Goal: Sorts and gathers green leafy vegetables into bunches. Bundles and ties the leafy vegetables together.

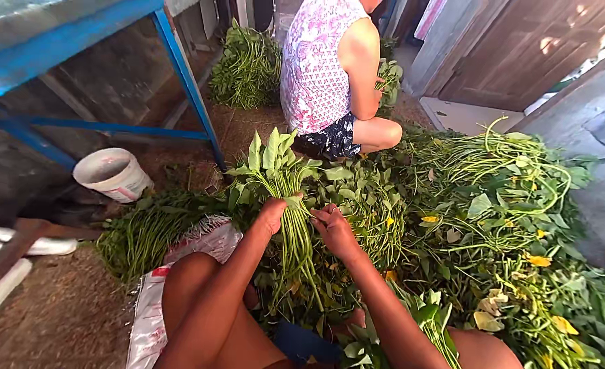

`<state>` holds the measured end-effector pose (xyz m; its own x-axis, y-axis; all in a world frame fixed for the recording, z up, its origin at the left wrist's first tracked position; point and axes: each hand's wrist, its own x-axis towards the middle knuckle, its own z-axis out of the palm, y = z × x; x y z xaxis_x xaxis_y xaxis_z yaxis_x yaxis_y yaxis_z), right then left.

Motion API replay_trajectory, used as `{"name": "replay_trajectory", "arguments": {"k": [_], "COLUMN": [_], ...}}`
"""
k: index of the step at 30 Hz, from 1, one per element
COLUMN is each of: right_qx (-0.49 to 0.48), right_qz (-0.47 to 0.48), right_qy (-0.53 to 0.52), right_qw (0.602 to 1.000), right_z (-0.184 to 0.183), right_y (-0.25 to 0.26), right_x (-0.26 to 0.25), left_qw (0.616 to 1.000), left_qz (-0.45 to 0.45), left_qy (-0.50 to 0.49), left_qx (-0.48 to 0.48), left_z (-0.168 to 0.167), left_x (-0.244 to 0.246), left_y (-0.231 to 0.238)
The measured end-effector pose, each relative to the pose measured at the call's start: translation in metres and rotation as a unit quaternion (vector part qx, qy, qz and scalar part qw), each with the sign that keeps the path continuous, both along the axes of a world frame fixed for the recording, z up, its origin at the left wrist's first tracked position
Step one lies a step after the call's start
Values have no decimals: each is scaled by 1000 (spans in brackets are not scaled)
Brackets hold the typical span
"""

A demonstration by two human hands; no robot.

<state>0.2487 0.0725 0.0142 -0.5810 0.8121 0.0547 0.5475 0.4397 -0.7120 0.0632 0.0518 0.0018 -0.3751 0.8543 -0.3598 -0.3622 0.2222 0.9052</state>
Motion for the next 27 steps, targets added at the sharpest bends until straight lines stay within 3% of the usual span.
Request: {"name": "replay_trajectory", "arguments": {"k": [5,8,13,15,22,24,27], "right_qx": [10,41,35,8,-235,-223,-161], "right_qz": [-73,-110,-39,-25,79,108,131], "right_qy": [19,21,-50,-8,-10,-8,-36], "right_qw": [997,993,997,1000,969,969,978], "right_z": [4,1,6,7,29,30,31], "right_y": [-7,-15,-23,-20,2,4,-2], "right_x": [-14,-29,-43,-43,-32,-32,-23], "left_qw": [996,995,993,995,995,990,984], "left_qz": [51,90,111,88,20,22,113], "left_qy": [-61,-42,-28,-28,-54,-81,-104], "left_qx": [32,24,18,25,85,111,96], "left_z": [6,11,13,13,10,10,17], "left_x": [-5,-8,-12,-17,-26,-28,-39], "left_y": [-8,-10,-13,-16,-28,-30,-31]}}
